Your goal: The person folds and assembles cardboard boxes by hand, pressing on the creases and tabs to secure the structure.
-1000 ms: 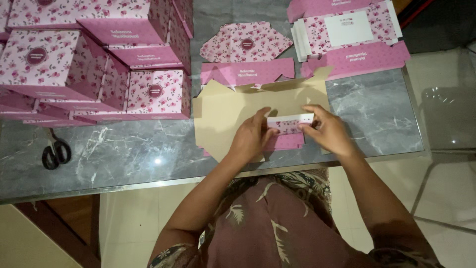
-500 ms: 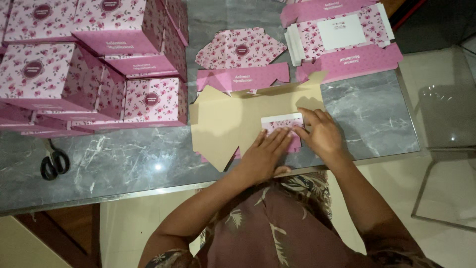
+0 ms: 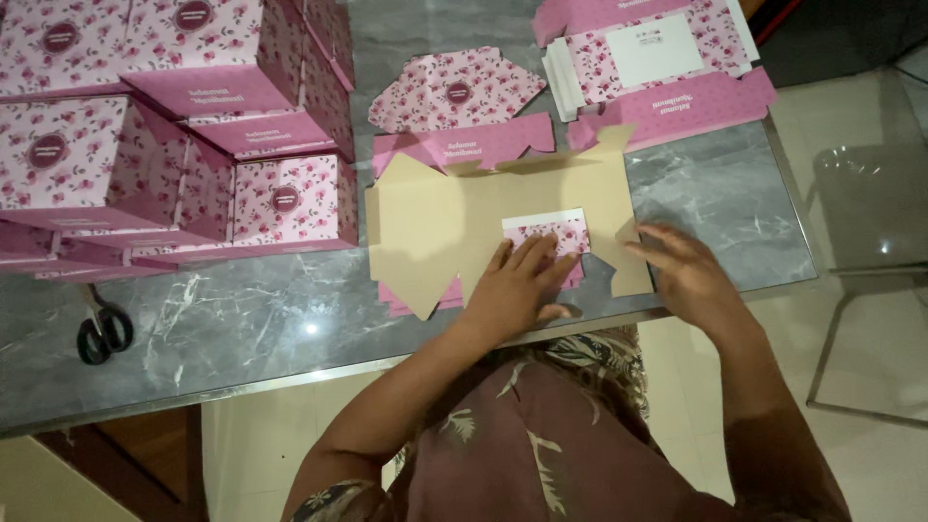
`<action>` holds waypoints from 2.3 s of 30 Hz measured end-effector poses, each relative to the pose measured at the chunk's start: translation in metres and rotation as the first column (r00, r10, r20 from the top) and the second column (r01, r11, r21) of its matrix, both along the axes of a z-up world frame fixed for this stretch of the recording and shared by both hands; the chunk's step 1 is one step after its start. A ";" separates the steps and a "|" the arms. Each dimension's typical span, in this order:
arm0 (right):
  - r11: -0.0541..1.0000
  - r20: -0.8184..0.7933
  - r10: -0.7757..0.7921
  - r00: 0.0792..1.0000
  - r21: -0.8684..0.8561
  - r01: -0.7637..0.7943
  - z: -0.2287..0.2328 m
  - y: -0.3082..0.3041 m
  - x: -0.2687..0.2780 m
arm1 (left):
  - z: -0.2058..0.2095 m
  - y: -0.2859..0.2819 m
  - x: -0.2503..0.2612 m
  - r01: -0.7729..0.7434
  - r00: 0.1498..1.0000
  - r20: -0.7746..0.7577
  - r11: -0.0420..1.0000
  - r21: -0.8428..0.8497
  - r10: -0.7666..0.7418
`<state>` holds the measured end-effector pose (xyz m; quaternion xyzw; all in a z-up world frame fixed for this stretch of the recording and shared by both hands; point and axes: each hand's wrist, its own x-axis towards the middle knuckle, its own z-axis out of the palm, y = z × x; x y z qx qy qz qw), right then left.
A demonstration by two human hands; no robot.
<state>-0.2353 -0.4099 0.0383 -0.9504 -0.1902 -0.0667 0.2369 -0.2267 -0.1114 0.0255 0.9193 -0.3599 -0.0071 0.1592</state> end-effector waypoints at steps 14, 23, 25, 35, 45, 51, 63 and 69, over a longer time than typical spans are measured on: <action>0.992 -0.051 0.123 0.991 0.033 -0.122 0.019 0.014 -0.030 | -0.006 -0.001 0.006 0.026 1.000 -0.011 0.993 -0.115 -0.028; 0.986 0.214 0.127 0.969 -0.132 -0.100 -0.026 0.016 -0.033 | 0.014 -0.001 0.006 -0.024 1.000 0.002 0.992 -0.122 0.024; 0.990 0.291 0.123 0.949 -0.099 -0.098 -0.034 0.015 -0.027 | 0.018 -0.008 0.008 -0.032 0.998 -0.052 0.991 -0.128 0.026; 0.967 0.231 -0.167 0.959 0.227 0.114 -0.038 0.024 0.009 | 0.003 -0.026 0.035 0.059 0.994 0.105 0.936 -0.346 -0.024; 0.917 -0.016 -0.054 0.998 0.396 0.056 -0.030 0.017 0.038 | -0.002 -0.043 0.055 0.028 0.998 0.065 0.911 -0.412 -0.001; 0.946 -0.128 -0.099 0.987 0.297 0.134 -0.019 0.013 0.026 | -0.009 -0.045 0.062 -0.026 0.999 -0.051 0.914 -0.406 0.005; 0.996 0.101 0.036 0.994 0.075 -0.043 -0.024 0.011 0.016 | -0.011 -0.044 0.054 0.085 0.993 0.114 0.907 -0.412 -0.042; 0.991 -0.007 -0.076 0.997 0.114 0.076 -0.022 0.010 0.017 | -0.006 -0.046 0.050 0.055 0.994 0.107 0.905 -0.423 -0.011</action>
